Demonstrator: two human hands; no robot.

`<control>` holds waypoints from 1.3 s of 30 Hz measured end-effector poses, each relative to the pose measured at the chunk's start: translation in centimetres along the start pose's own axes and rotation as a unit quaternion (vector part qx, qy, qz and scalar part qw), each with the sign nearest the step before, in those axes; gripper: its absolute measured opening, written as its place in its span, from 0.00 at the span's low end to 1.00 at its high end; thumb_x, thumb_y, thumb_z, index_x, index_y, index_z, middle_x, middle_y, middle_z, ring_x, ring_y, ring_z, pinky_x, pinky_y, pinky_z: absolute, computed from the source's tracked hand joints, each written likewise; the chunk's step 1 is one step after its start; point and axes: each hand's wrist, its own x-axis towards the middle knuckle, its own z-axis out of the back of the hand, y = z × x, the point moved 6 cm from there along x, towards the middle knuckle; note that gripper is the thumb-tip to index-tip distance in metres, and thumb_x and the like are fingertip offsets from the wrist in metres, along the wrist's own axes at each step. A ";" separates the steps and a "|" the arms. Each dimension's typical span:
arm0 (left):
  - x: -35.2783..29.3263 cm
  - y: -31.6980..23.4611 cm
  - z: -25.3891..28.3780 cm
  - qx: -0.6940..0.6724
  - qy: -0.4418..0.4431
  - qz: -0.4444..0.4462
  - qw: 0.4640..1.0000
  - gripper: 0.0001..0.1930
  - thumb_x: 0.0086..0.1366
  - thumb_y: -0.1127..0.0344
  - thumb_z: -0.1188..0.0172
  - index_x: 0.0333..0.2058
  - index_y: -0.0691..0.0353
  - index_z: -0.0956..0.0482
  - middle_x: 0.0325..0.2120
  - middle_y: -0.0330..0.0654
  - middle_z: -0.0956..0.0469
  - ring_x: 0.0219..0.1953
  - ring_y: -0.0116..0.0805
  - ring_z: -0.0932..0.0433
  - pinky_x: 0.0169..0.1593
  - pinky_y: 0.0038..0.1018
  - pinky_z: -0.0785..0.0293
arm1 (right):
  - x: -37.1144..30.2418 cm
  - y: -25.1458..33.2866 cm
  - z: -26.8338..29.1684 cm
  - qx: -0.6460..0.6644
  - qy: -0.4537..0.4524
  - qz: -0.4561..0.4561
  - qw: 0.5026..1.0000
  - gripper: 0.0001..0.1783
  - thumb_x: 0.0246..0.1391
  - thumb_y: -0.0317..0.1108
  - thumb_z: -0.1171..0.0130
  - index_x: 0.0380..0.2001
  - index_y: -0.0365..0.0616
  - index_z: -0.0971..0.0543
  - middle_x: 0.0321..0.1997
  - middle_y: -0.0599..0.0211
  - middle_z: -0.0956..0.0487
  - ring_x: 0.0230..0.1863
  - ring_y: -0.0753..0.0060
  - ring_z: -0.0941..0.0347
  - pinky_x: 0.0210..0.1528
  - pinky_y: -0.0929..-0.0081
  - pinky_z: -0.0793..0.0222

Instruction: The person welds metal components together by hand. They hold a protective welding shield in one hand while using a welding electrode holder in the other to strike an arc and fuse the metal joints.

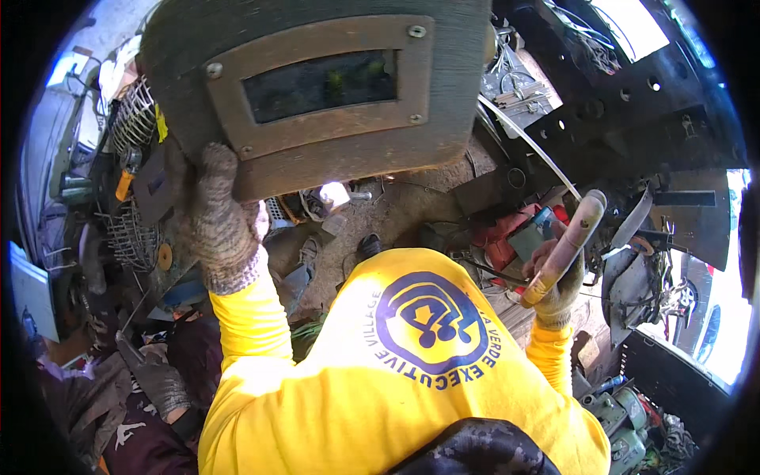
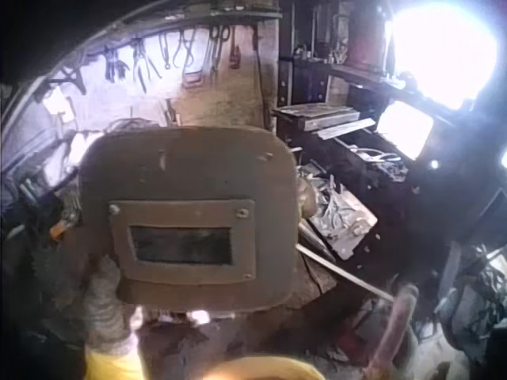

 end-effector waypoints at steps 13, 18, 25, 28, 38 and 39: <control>1.2 1.4 1.8 -0.042 -0.022 -0.015 0.999 0.29 0.62 0.67 0.35 0.61 0.64 0.31 0.54 0.49 0.24 0.53 0.42 0.23 0.58 0.37 0.25 | 0.3 4.3 -2.1 -0.221 0.032 0.187 0.956 0.27 0.64 0.45 0.44 0.59 0.39 0.31 0.51 0.63 0.22 0.46 0.71 0.22 0.48 0.75 0.26; 3.6 -1.0 4.2 -0.205 -0.001 0.010 0.979 0.27 0.63 0.66 0.35 0.60 0.65 0.30 0.54 0.50 0.24 0.53 0.45 0.22 0.57 0.39 0.23 | 0.6 0.8 -0.8 0.106 0.015 -0.008 0.994 0.19 0.66 0.37 0.48 0.57 0.40 0.30 0.49 0.65 0.22 0.45 0.73 0.23 0.48 0.73 0.24; 3.9 -2.3 9.1 -0.057 -0.174 -0.016 0.983 0.25 0.63 0.62 0.34 0.56 0.64 0.27 0.51 0.50 0.23 0.51 0.46 0.22 0.54 0.40 0.21 | 0.5 0.0 0.1 -0.024 -0.006 0.001 1.000 0.18 0.59 0.26 0.42 0.52 0.42 0.29 0.43 0.68 0.22 0.42 0.76 0.24 0.44 0.75 0.24; 3.5 -1.8 8.6 -0.048 -0.187 -0.009 0.981 0.25 0.62 0.61 0.33 0.55 0.64 0.26 0.49 0.49 0.22 0.49 0.45 0.21 0.50 0.37 0.18 | 0.3 0.1 -0.4 0.025 -0.006 -0.026 0.999 0.21 0.55 0.27 0.37 0.52 0.42 0.29 0.44 0.69 0.22 0.42 0.77 0.24 0.44 0.77 0.25; 2.3 -1.1 6.3 -0.030 -0.152 0.031 0.987 0.26 0.63 0.62 0.34 0.57 0.63 0.28 0.50 0.48 0.23 0.48 0.43 0.21 0.48 0.37 0.18 | -0.1 0.1 -0.1 -0.010 -0.007 -0.005 1.000 0.26 0.51 0.31 0.31 0.52 0.43 0.29 0.43 0.70 0.22 0.42 0.79 0.25 0.44 0.78 0.26; 2.1 -1.1 5.8 -0.029 -0.140 0.032 0.989 0.26 0.63 0.63 0.35 0.58 0.63 0.29 0.50 0.48 0.23 0.48 0.43 0.21 0.48 0.37 0.18 | -0.1 0.2 0.0 -0.028 -0.009 0.004 1.000 0.26 0.50 0.32 0.31 0.52 0.43 0.29 0.43 0.70 0.22 0.42 0.79 0.25 0.43 0.78 0.26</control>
